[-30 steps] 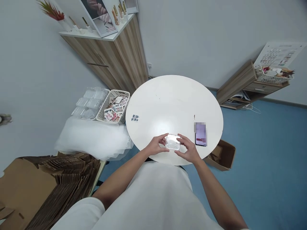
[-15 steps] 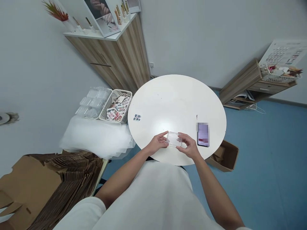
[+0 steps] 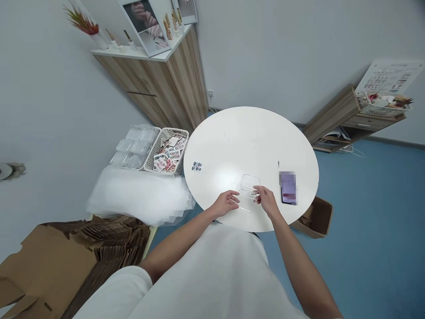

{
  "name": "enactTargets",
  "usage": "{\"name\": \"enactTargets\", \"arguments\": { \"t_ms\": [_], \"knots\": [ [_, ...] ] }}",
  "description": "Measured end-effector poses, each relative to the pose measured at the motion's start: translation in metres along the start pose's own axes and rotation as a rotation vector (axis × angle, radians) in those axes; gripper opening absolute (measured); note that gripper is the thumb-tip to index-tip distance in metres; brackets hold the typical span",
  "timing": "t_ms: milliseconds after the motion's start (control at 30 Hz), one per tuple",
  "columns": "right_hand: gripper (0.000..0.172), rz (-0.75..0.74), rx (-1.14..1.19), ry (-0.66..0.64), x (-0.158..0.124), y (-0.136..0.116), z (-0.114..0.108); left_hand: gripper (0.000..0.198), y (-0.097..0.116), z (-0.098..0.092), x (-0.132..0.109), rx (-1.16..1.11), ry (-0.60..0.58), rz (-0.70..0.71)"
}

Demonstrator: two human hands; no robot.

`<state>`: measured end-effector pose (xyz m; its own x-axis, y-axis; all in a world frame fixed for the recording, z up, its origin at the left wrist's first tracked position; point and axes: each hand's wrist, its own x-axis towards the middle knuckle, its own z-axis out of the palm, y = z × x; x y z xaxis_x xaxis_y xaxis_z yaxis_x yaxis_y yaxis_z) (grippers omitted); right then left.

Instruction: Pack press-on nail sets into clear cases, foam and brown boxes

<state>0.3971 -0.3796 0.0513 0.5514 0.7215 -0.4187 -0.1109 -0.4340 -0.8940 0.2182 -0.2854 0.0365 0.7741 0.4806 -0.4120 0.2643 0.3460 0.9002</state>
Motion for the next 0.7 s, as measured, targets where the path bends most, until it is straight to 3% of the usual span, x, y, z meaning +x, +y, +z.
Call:
{"name": "enactTargets", "arguments": {
  "t_ms": [200,367,700],
  "knots": [
    [0.048,0.042,-0.011,0.087,-0.017,0.019,0.013,0.044,-0.017,-0.011,0.006,-0.038,0.063,-0.059],
    [0.051,0.095,-0.024,0.078,-0.033,0.042,0.032,0.043,-0.03,-0.015,0.015,-0.009,0.081,-0.094],
    [0.058,0.205,-0.006,0.106,-0.02,0.053,0.049,0.047,-0.061,-0.015,0.038,0.261,0.158,-0.078]
  ]
}}
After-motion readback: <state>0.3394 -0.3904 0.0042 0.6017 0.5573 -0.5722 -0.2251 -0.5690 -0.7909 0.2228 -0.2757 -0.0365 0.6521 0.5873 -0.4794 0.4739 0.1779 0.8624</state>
